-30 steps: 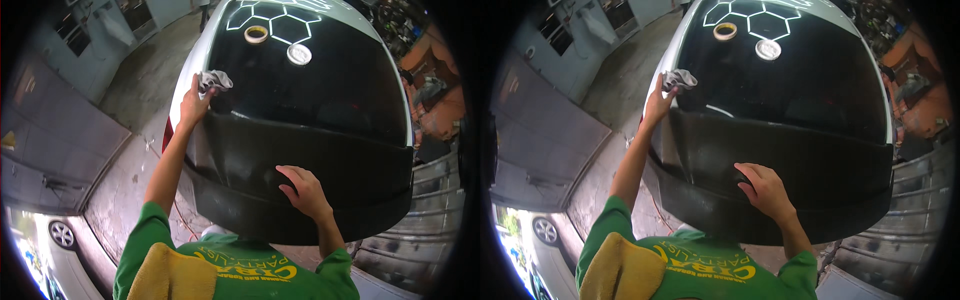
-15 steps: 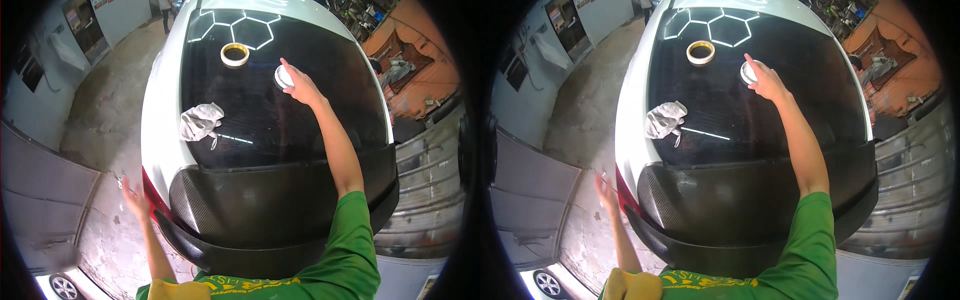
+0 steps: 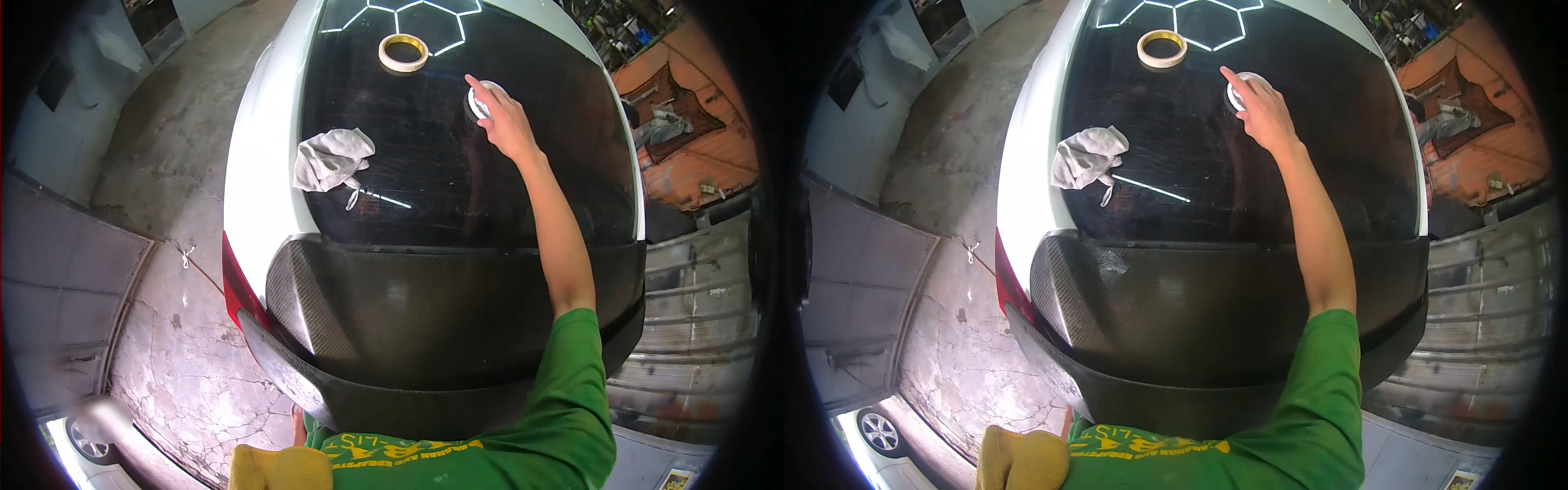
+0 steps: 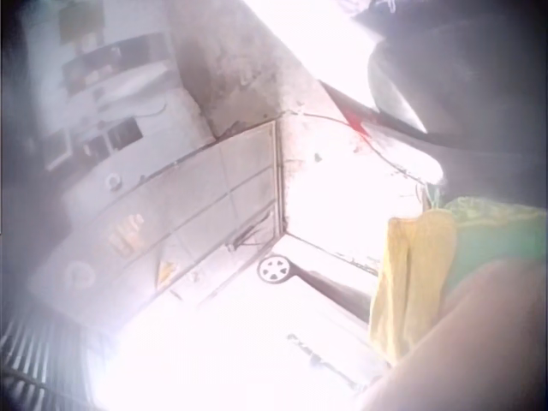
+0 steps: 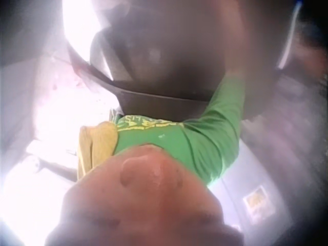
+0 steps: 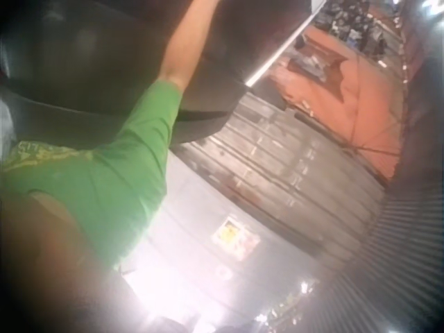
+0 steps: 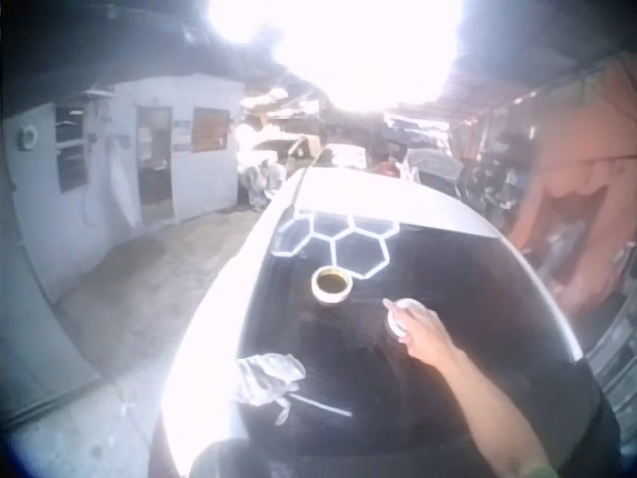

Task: The person wipes the rear spoiler and trunk area of a white car using a white cloth. They move around the rear of the vehicle, cleaning the spoiler, trunk lid, and bumper while another person works nearby.

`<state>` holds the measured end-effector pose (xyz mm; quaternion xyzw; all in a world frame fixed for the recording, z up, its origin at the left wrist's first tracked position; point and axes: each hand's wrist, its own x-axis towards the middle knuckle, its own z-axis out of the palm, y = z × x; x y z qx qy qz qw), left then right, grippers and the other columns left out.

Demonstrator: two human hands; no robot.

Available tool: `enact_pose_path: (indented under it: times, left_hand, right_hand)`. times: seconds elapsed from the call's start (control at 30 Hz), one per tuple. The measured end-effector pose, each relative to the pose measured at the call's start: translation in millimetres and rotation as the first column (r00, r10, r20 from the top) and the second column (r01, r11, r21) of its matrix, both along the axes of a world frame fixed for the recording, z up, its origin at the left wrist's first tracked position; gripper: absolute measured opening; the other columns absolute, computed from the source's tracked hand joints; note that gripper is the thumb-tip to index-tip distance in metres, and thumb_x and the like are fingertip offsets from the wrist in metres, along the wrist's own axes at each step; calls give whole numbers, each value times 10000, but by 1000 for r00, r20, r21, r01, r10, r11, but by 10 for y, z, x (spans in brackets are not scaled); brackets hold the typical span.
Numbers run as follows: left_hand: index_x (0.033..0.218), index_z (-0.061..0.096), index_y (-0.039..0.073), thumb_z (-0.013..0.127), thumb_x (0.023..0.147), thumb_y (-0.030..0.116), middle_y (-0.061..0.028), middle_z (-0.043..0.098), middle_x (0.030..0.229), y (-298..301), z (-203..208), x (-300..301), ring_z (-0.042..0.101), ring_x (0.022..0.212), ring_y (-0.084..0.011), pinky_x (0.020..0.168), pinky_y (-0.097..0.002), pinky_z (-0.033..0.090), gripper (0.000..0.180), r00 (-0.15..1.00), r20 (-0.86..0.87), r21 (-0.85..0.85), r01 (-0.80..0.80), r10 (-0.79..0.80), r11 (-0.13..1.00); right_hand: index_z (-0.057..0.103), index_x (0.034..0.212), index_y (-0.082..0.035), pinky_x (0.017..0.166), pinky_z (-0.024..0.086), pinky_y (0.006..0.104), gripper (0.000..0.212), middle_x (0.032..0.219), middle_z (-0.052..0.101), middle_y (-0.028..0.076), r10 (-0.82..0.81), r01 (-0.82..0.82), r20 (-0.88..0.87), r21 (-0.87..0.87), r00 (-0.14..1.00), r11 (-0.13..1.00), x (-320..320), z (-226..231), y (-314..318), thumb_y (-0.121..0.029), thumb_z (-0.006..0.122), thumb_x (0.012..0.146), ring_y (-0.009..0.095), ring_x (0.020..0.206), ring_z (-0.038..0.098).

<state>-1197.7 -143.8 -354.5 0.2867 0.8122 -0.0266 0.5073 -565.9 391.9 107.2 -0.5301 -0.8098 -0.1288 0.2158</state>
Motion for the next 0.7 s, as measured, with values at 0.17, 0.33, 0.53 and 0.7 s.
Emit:
enact_pose_path:
  times: [0.17, 0.33, 0.53, 0.7]
  left_hand:
    - [1058, 601, 65, 533, 944, 267, -61, 554, 713, 642, 254, 193, 540, 581, -195, 505, -375, 445, 242, 937, 146, 43, -326, 317, 945]
    - [1048, 608, 65, 503, 948, 213, -24, 565, 656, 1185, 368, 62, 526, 500, -146, 405, -306, 404, 207, 833, 300, 368, -550, 464, 750]
    - [1126, 596, 42, 504, 932, 192, -54, 609, 733, 1189, 333, 209, 572, 563, -145, 436, -311, 437, 263, 907, 313, 287, -374, 283, 882]
    - [1142, 591, 37, 508, 928, 200, -67, 629, 776, 895, 127, 452, 600, 593, -156, 443, -313, 447, 281, 967, 216, 182, -178, 137, 967]
  right_hand:
    - [369, 1484, -206, 926, 489, 449, 922, 1120, 630, 110, 18, -23, -133, -41, 991, 999, -52, -28, 26, 128, 713, 697, 343, 1090, 590]
    - [358, 1492, -212, 931, 486, 446, 928, 1097, 636, 105, -23, 18, -181, -31, 983, 999, 17, -108, -28, 129, 709, 704, 339, 1117, 574]
    - [366, 1490, -209, 926, 489, 439, 935, 1045, 636, 100, 5, 13, -206, 86, 979, 996, -28, -140, -40, 128, 715, 691, 330, 1091, 583]
    - [392, 1477, -198, 912, 483, 435, 912, 995, 644, 91, -8, 17, -165, 51, 986, 999, -16, -162, -23, 90, 743, 686, 308, 1012, 607]
